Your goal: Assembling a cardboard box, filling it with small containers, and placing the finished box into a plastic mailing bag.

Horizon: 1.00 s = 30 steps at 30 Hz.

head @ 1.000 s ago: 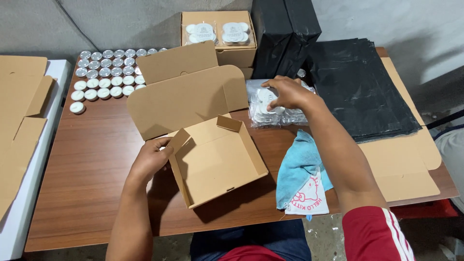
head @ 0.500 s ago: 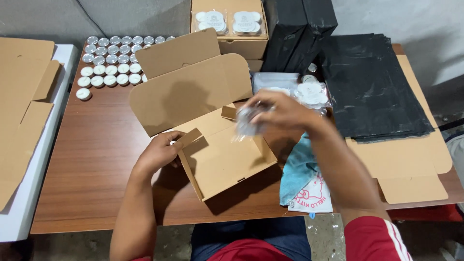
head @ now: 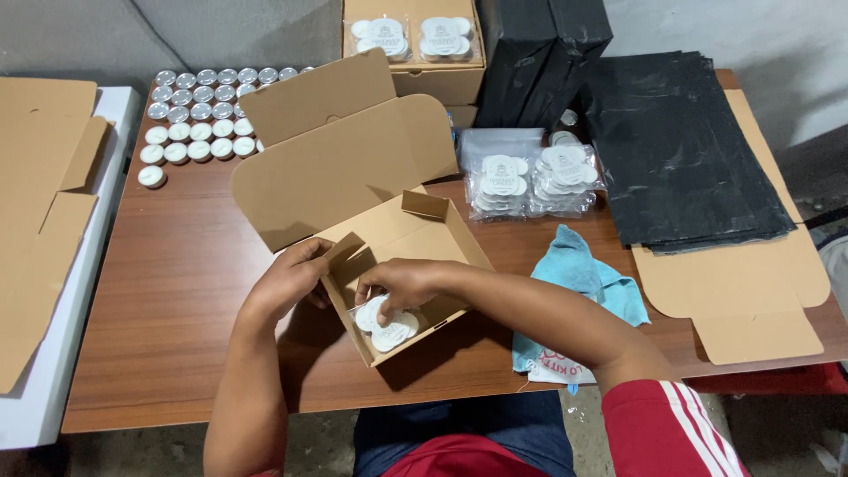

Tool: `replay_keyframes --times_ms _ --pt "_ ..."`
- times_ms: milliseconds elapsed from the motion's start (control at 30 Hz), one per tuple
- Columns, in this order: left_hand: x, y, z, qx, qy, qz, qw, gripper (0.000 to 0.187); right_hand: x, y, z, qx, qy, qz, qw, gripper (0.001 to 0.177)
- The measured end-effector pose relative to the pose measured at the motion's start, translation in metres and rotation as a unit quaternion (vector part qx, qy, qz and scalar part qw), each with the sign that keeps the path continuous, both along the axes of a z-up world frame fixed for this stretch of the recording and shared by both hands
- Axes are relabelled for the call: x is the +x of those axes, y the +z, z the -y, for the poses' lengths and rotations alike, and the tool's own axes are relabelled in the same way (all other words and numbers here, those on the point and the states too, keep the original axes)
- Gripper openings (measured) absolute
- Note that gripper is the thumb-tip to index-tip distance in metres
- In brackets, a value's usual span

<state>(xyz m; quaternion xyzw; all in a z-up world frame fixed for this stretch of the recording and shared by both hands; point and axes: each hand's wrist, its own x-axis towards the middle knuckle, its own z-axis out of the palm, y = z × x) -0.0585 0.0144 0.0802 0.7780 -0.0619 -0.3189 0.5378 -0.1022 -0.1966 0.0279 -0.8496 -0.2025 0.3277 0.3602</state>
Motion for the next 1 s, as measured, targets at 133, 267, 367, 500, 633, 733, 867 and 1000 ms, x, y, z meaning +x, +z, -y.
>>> replay_keyframes --times_ms 133,267,367,500,633,733,867,1000 --pt "0.006 -0.007 -0.008 0.016 -0.011 -0.012 1.000 0.041 -0.004 0.004 -0.006 -0.022 0.057 0.074 0.995 0.046" --pt "0.003 -0.002 -0.009 0.025 -0.014 -0.025 0.999 0.042 -0.006 -0.013 -0.007 -0.120 0.125 0.212 0.962 0.051" --pt "-0.001 0.010 -0.005 0.053 -0.039 -0.002 0.998 0.037 -0.014 0.013 0.003 -0.140 0.115 0.292 0.939 0.051" --pt "-0.009 0.025 -0.009 0.051 -0.043 0.009 0.998 0.038 -0.013 0.095 0.073 -0.051 -0.062 0.089 0.993 0.047" --pt "-0.016 0.041 -0.010 0.105 -0.088 0.088 0.987 0.031 0.012 0.093 0.167 -0.250 -0.216 0.182 0.926 0.052" --pt "-0.011 0.036 -0.007 0.138 -0.098 0.095 0.981 0.029 0.024 0.079 0.207 -0.399 -0.194 0.183 0.878 0.061" --pt "0.008 0.011 -0.009 0.167 -0.119 0.119 0.972 0.028 0.039 0.064 0.217 -0.418 -0.181 0.118 0.882 0.076" --pt "0.013 -0.014 -0.010 0.188 -0.144 0.137 0.962 0.027 0.041 0.075 0.216 -0.382 -0.203 0.114 0.894 0.086"
